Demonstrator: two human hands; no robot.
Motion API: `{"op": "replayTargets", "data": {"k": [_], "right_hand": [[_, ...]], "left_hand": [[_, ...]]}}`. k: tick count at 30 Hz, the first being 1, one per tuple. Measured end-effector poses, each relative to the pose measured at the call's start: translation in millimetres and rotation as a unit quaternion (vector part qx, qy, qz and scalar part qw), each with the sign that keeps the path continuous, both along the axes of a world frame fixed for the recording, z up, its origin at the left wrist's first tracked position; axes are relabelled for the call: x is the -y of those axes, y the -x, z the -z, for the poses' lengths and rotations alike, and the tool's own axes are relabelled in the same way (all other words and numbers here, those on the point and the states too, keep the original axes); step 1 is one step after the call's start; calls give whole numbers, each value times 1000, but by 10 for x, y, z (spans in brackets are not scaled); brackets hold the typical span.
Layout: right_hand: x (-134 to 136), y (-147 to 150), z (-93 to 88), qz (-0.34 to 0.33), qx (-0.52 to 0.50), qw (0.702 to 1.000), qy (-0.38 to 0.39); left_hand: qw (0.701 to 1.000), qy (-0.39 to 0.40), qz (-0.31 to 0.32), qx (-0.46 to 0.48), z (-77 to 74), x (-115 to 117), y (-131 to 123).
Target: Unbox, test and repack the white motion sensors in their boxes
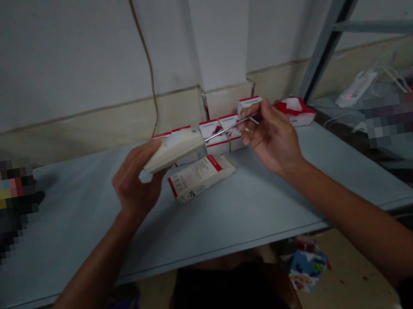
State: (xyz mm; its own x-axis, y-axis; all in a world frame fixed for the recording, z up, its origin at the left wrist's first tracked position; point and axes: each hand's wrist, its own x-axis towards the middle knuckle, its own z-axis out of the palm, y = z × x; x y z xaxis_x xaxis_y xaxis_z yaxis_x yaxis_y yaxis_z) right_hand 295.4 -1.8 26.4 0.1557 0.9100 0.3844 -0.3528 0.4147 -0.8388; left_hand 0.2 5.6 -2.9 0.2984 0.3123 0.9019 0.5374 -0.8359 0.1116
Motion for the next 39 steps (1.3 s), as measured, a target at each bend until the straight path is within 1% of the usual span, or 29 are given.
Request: {"op": "replayTargets", "data": {"k": [2, 4, 6, 9, 14, 18, 21, 24, 26, 28, 32, 35, 37, 39], "right_hand": [[-77, -102, 22, 32, -4, 999, 7], [-129, -182, 39, 48, 1, 999, 8], [-150, -228, 45, 52, -4, 999, 4], [-134, -247, 19, 64, -19, 998, -12], [-89, -298, -73, 94, -28, 994, -49], [-120, -421, -143, 147, -97, 982, -68], [-150, -506, -210, 171, -162, 971, -51], [-172, -562, -282, 167, -198, 966, 1], [-198, -607, -320, 176, -221, 959, 35], [-235, -672, -343, 197, -243, 949, 46], [-285, -779, -338, 211, -233, 949, 36], [-263, -746, -300, 214, -223, 950, 38], [-245, -708, -273, 201, -214, 955, 47], [-259, -729, -256, 187, -204, 960, 49]], "left_hand": [[999, -38, -35, 7, 3, -28, 15], [997, -51, -45, 20, 4, -33, 6], [998, -43, -24, 29, 2, -20, -19], [1000, -20, 10, 13, -6, 15, -58], [1000, 1, 23, -11, 1, 69, -100], [998, -42, 21, -30, 8, 89, -81], [996, -84, -5, -42, 0, 74, -3], [991, -121, -33, -53, -13, 35, 71], [986, -152, -35, -62, -22, 11, 94], [983, -170, -28, -59, -31, 1, 102], [981, -171, -40, -78, -62, 14, 134], [972, -202, -42, -112, -101, 9, 172], [971, -214, -30, -103, -111, -16, 183], [977, -196, -16, -77, -96, -54, 179]]}}
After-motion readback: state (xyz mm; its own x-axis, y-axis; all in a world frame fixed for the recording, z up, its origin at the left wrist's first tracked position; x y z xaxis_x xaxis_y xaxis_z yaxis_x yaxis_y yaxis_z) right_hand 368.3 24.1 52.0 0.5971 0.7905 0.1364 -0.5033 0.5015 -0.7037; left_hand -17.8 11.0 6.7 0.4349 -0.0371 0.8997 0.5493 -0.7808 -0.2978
